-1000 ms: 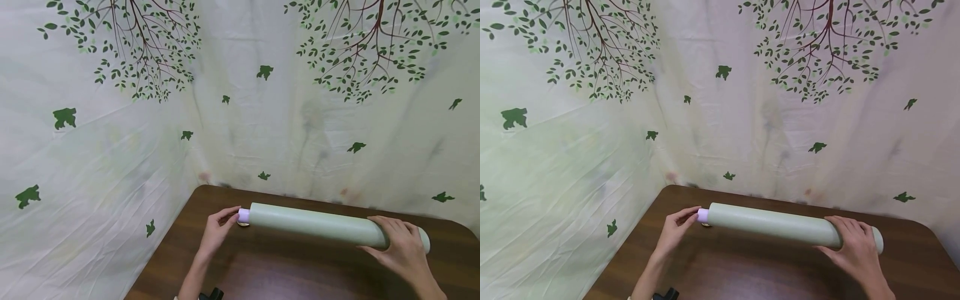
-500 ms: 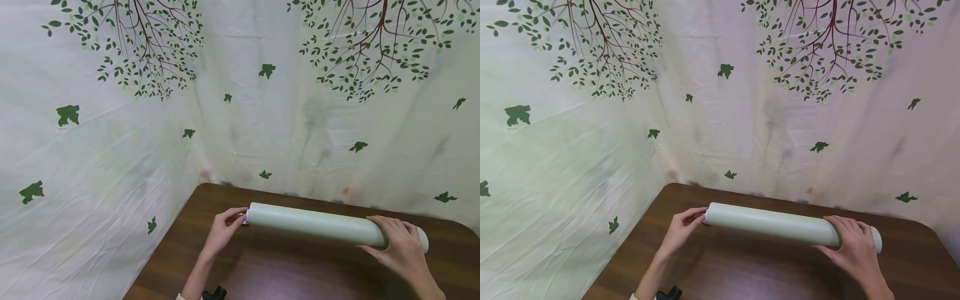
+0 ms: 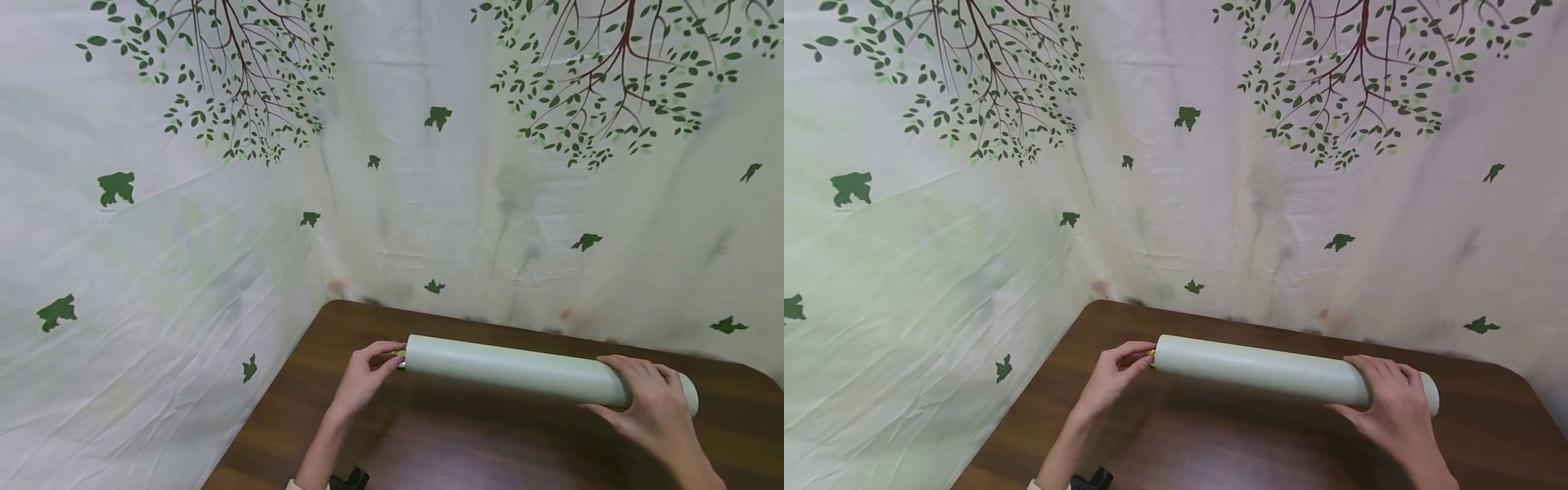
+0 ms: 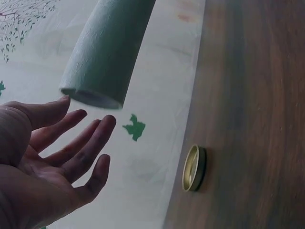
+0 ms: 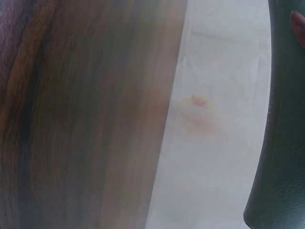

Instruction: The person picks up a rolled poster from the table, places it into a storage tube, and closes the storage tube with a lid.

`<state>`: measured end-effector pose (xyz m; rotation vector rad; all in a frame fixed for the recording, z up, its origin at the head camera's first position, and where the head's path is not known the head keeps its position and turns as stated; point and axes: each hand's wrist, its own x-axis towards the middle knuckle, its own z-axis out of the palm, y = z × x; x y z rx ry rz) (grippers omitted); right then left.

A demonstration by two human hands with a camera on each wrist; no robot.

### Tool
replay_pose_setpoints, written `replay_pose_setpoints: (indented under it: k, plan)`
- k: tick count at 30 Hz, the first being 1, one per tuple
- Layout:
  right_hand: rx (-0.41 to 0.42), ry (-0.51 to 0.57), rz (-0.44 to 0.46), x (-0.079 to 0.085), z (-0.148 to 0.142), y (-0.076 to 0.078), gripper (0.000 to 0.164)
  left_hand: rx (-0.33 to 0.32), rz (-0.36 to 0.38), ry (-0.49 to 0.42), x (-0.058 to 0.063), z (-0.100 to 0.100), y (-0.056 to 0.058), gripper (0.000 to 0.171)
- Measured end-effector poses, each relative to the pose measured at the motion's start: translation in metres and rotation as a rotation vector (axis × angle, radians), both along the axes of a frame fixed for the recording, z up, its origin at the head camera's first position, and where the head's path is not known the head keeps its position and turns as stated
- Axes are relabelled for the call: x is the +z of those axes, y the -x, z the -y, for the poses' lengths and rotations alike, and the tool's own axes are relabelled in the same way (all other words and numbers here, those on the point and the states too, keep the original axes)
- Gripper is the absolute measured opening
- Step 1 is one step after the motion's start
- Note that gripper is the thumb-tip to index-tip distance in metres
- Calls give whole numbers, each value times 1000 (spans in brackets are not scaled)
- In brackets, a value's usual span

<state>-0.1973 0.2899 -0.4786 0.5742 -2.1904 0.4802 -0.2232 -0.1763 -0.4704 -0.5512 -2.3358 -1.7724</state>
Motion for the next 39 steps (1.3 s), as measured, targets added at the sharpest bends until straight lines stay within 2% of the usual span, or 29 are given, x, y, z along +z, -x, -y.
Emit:
replay_pose_setpoints:
  k: [5,8,10,12,14,19,23,27,32,39]
  plan:
    - [-13,8,-15,4,-6,1,92,11,33,58,3,11,5,25]
    - [-21,14,-32,3,-11,1,91,36,35,162,4,22,8,31]
    - [-28,18,-35,3,-14,1,92,77,12,261,5,29,10,37]
    - [-33,23,-28,3,-16,2,92,119,2,348,2,35,12,43]
    - [-36,26,-22,1,-18,1,92,132,0,425,-4,40,15,50]
    - [-45,27,-17,-4,-21,-3,90,60,46,575,-26,47,24,68]
    - [-45,23,23,-4,-23,-6,85,6,63,649,-37,45,36,74]
    - [-39,22,55,-2,-23,-6,84,-32,81,718,-39,40,48,76]
    - [-26,28,16,-3,-21,-3,89,-65,120,797,-39,32,62,80]
    - [-31,26,-25,-3,-19,-1,93,-46,207,890,-42,22,78,89]
